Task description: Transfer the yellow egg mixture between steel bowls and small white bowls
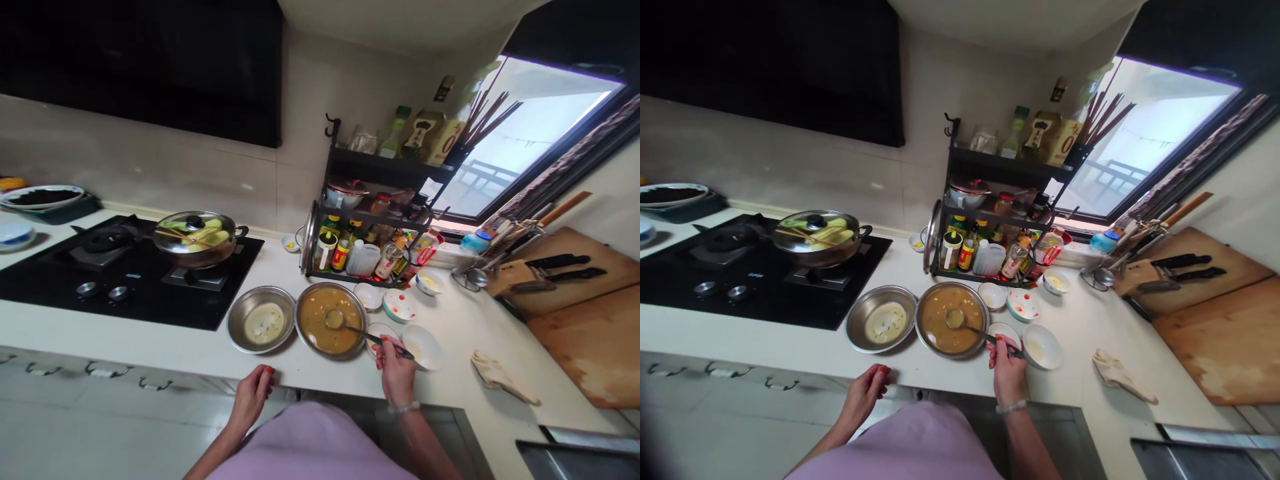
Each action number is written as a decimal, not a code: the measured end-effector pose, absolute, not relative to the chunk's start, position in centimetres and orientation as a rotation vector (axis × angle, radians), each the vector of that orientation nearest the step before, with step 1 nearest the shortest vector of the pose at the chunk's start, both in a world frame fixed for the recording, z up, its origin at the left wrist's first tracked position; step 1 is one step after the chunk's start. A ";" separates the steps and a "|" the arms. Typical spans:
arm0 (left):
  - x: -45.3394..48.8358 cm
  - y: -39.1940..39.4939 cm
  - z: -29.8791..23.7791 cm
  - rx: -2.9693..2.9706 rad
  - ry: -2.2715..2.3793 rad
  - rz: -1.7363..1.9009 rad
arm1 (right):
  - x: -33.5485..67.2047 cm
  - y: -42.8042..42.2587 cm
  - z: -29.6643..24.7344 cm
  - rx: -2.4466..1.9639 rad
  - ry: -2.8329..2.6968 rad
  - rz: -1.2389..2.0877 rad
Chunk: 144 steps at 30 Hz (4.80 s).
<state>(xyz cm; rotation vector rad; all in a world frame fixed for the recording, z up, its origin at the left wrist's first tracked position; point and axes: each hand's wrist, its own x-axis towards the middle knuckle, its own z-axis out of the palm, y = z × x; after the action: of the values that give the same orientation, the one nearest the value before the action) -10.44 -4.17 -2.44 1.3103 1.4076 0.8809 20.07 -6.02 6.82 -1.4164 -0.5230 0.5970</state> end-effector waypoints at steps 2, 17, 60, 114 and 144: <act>-9.9 -4.4 -2.5 1.431 1.444 0.877 | 20.3 -6.0 7.1 -1.390 -0.500 0.632; -6.9 -2.2 -5.5 2.085 1.563 0.999 | 23.9 -7.9 9.2 -1.285 -0.410 0.689; -4.4 -0.6 -5.9 2.289 1.894 0.403 | 27.2 -7.5 5.2 -1.320 -0.621 0.797; -3.9 -0.8 -4.9 2.217 1.936 0.333 | 27.6 -7.5 5.3 -1.351 -0.727 0.780; -4.0 -0.6 -5.6 2.247 1.950 0.273 | 33.5 -15.6 7.0 -1.388 -1.344 0.235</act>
<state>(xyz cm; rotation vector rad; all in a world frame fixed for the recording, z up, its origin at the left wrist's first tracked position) -4.00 -0.60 -5.56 2.2473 1.9503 0.2725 33.55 -15.61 6.98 -1.3876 -1.3440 0.2352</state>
